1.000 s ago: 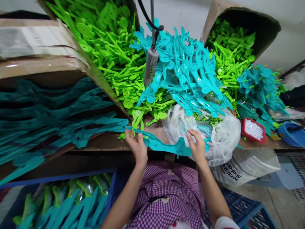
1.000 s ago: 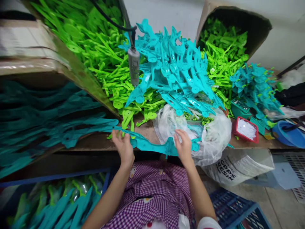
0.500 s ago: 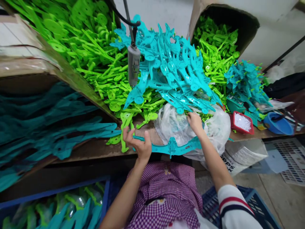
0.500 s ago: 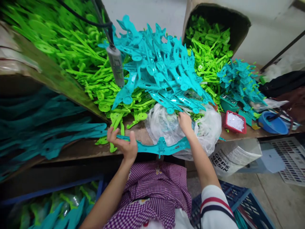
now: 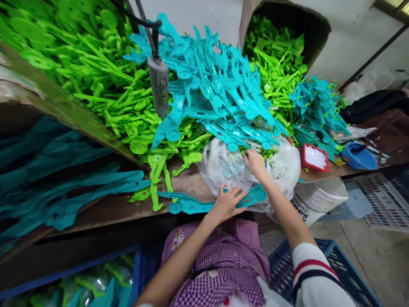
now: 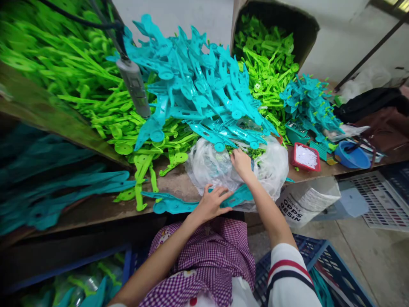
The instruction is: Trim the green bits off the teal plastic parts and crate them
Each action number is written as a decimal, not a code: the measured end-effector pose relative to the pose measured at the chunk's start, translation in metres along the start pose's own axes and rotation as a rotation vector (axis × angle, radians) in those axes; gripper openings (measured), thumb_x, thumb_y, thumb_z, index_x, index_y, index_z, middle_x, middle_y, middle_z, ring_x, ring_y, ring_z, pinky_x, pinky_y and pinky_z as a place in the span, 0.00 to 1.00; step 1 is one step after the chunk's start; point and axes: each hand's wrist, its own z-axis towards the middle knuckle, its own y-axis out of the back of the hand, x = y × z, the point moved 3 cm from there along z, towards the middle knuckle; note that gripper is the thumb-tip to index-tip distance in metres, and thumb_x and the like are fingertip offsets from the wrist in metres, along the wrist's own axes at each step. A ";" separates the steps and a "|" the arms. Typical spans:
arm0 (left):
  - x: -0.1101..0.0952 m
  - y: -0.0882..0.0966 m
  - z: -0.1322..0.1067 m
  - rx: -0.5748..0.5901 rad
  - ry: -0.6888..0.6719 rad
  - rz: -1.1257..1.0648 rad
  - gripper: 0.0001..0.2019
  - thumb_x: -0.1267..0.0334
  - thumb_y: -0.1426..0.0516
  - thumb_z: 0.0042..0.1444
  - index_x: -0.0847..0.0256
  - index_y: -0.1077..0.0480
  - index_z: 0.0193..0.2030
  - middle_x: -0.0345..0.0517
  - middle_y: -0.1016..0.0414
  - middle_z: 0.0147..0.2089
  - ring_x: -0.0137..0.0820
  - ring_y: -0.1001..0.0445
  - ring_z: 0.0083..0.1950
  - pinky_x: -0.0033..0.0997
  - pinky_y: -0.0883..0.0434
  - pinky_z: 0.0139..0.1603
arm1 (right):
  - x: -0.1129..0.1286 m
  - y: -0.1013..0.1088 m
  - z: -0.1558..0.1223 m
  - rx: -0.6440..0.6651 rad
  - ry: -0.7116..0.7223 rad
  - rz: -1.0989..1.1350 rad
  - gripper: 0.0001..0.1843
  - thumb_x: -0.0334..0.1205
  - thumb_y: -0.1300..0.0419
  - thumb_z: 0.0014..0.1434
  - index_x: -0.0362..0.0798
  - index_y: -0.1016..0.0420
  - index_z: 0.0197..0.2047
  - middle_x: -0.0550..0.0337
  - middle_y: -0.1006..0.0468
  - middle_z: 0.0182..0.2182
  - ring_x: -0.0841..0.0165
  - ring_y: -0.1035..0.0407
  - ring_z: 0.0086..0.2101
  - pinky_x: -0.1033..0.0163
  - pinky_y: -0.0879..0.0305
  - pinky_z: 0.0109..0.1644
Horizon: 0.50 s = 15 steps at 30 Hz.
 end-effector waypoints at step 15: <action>0.016 0.016 0.006 0.115 -0.165 0.184 0.21 0.55 0.49 0.68 0.46 0.35 0.66 0.54 0.31 0.58 0.42 0.33 0.57 0.47 0.43 0.60 | -0.043 0.015 -0.072 -0.105 -0.169 1.110 0.20 0.50 0.41 0.61 0.46 0.29 0.51 0.59 0.21 0.32 0.68 0.26 0.30 0.65 0.31 0.34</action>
